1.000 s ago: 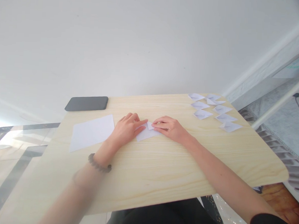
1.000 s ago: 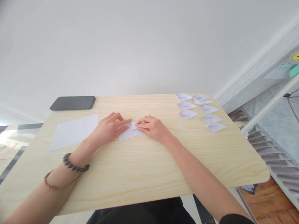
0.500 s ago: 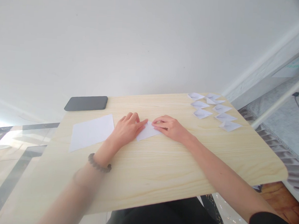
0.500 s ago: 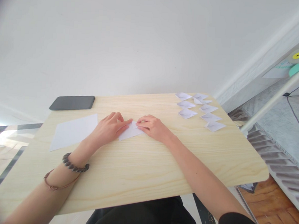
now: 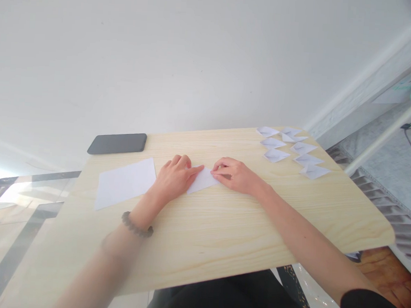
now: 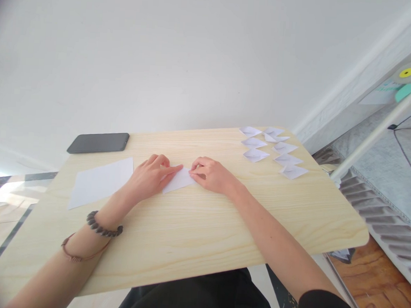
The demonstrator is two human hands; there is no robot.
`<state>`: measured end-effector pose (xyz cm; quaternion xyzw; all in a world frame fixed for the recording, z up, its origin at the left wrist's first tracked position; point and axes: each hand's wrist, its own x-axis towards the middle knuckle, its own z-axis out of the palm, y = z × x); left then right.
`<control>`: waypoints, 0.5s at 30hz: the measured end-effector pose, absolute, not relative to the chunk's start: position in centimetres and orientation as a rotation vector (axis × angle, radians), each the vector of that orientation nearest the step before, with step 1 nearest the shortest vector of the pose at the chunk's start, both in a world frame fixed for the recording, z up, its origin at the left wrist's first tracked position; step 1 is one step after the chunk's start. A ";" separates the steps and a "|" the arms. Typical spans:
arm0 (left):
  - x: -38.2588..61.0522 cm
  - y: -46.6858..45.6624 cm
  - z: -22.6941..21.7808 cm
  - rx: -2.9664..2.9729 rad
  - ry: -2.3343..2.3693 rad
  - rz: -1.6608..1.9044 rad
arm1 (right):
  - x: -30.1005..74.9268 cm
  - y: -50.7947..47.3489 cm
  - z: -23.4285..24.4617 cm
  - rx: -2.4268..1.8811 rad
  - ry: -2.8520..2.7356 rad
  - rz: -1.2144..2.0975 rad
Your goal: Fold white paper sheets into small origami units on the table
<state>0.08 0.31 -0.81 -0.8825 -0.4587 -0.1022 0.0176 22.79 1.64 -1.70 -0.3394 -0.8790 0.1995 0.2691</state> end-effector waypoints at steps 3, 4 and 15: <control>0.2 0.3 -0.6 -2.759 -1.434 -0.339 | 23.0 1.5 -1.5 -0.962 -2.366 0.495; 0.2 0.3 -0.5 -2.758 -1.438 -0.340 | 22.9 1.4 -1.5 -0.969 -2.366 0.476; 0.6 0.0 -0.2 -2.710 -1.505 -0.284 | 22.4 1.5 -2.1 -1.023 -2.445 0.275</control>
